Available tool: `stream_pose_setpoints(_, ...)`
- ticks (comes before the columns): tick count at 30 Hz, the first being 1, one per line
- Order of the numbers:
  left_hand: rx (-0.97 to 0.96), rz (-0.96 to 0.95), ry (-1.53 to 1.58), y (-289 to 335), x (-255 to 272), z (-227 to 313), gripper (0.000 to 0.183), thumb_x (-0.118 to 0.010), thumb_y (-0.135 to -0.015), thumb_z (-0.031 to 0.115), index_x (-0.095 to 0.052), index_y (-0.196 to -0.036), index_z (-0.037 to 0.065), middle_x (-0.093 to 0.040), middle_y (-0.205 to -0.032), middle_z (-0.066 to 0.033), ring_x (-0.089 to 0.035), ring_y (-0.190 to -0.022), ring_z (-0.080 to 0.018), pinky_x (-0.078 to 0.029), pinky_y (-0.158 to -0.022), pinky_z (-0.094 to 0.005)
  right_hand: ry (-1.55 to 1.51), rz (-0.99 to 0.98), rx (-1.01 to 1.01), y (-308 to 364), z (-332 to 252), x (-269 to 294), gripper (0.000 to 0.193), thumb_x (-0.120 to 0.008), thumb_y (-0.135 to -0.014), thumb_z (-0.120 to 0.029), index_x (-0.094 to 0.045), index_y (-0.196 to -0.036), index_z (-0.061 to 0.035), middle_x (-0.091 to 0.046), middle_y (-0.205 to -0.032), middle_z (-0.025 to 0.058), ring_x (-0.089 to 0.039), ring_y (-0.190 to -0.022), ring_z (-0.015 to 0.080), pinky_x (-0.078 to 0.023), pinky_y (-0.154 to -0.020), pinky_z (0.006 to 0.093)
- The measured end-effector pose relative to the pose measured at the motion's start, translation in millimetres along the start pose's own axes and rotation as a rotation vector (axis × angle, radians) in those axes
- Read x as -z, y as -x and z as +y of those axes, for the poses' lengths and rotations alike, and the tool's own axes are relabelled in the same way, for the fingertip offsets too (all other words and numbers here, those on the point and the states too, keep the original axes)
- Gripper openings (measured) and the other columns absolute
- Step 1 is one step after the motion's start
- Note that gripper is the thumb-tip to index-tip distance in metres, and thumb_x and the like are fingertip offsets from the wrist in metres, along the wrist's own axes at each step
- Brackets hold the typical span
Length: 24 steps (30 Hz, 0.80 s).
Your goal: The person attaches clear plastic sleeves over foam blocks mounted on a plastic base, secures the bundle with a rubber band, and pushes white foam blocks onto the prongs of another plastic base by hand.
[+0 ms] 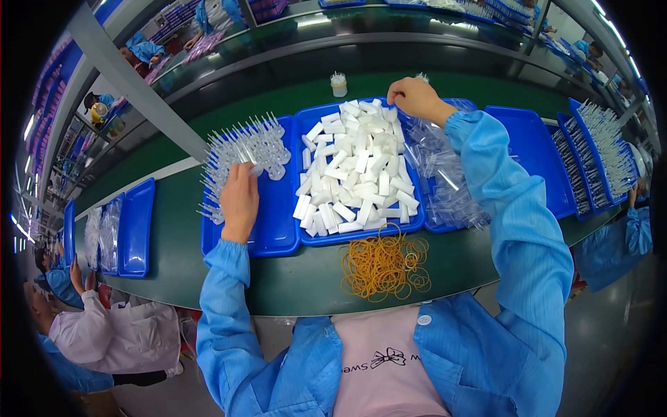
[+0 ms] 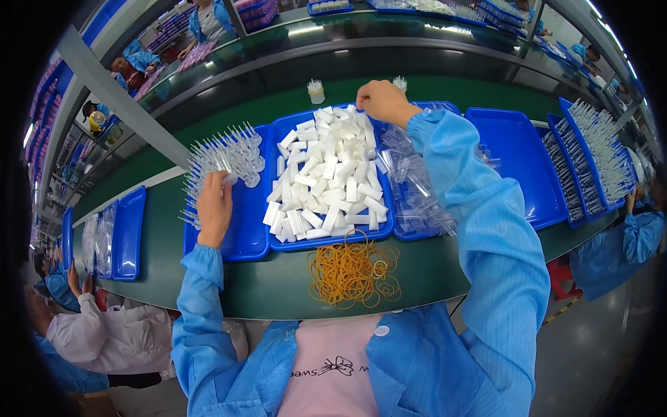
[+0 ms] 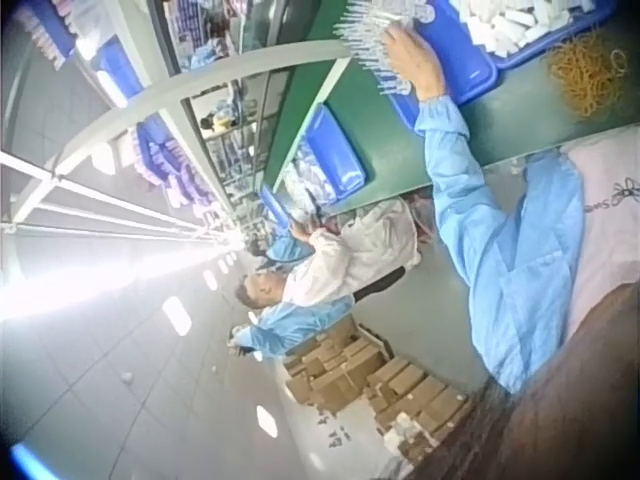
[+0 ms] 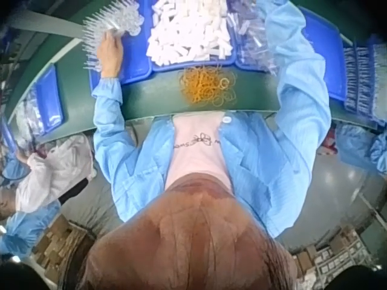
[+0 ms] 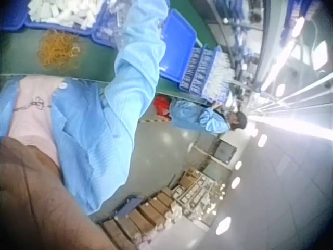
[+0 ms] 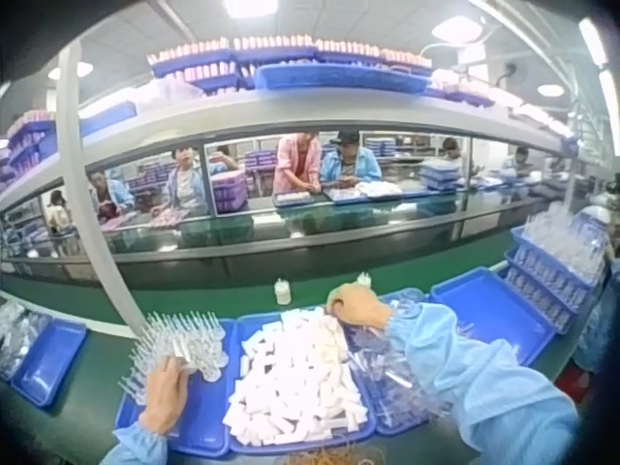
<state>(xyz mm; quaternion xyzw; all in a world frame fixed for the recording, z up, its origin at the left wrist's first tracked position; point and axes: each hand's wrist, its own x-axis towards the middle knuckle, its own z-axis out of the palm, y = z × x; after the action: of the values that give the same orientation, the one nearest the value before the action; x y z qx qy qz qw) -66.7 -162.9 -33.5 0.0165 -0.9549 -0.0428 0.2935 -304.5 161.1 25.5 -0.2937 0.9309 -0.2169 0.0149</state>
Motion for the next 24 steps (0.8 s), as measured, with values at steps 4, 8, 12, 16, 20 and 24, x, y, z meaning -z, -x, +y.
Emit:
stream_pose_setpoints(4, 0.301, 0.228, 0.666, 19.8, 20.1, 19.1, 0.019, -0.059, -0.086, 0.006, -0.057, -0.104, 0.001, -0.059, -0.095, -0.0110, -0.062, -0.078, -0.0240, -0.050, -0.066, -0.0292, -0.505, -0.079, -0.092, 21.6, -10.5, 18.3, 0.035, -0.054, -0.073, 0.004, -0.063, -0.104, -0.0068, -0.060, -0.095, 0.0099, -0.061, -0.079, 0.0205, -0.050, -0.068, 0.0294)
stream_pose_setpoints(8, 0.576, 0.206, 1.260, 33.6, 39.7, 55.6, 0.029, -0.065, -0.085, 0.008, -0.055, -0.110, -0.002, -0.060, -0.104, -0.0088, -0.062, -0.088, -0.0165, -0.052, -0.074, -0.0264, -0.326, -0.055, 0.124, 21.5, 19.7, 1.2, 0.039, -0.059, -0.072, 0.001, -0.060, -0.110, -0.0075, -0.058, -0.104, 0.0117, -0.061, -0.082, 0.0225, -0.050, -0.070, 0.0321)
stream_pose_setpoints(12, 0.624, 0.199, 1.383, 49.7, 50.6, 79.6, 0.029, -0.066, -0.083, 0.008, -0.054, -0.108, 0.000, -0.060, -0.098, -0.0089, -0.063, -0.087, -0.0177, -0.052, -0.077, -0.0278, -0.032, -0.009, 0.187, 19.5, 8.8, -12.8, 0.031, -0.062, -0.071, -0.004, -0.062, -0.102, -0.0078, -0.061, -0.099, 0.0115, -0.060, -0.090, 0.0261, -0.048, -0.075, 0.0336)
stream_pose_setpoints(16, 0.662, 0.168, 1.436, 54.8, 58.7, 97.0, 0.026, -0.068, -0.082, 0.006, -0.051, -0.101, 0.002, -0.061, -0.094, -0.0079, -0.063, -0.084, -0.0160, -0.051, -0.076, -0.0267, 0.091, -0.116, 0.134, 7.9, 1.8, -18.8, 0.024, -0.061, -0.071, -0.005, -0.063, -0.095, -0.0080, -0.063, -0.097, 0.0129, -0.060, -0.094, 0.0289, -0.048, -0.078, 0.0340)
stream_pose_setpoints(20, 0.648, 0.098, 1.425, 61.0, 58.9, 103.9, 0.028, -0.070, -0.080, 0.011, -0.051, -0.100, 0.005, -0.060, -0.096, -0.0078, -0.063, -0.087, -0.0178, -0.052, -0.077, -0.0293, 0.055, -0.055, 0.118, 4.0, 2.8, -28.2, 0.024, -0.058, -0.073, -0.004, -0.064, -0.095, -0.0087, -0.065, -0.094, 0.0130, -0.061, -0.089, 0.0285, -0.048, -0.077, 0.0346)
stream_pose_setpoints(24, 0.651, 0.044, 1.489, 59.4, 61.8, 114.2, 0.029, -0.071, -0.080, 0.011, -0.051, -0.100, 0.004, -0.060, -0.096, -0.0077, -0.063, -0.086, -0.0173, -0.052, -0.077, -0.0301, -0.001, 0.021, 0.148, -5.6, 11.9, -35.8, 0.020, -0.058, -0.072, -0.004, -0.064, -0.090, -0.0087, -0.066, -0.088, 0.0120, -0.062, -0.085, 0.0286, -0.049, -0.075, 0.0350)
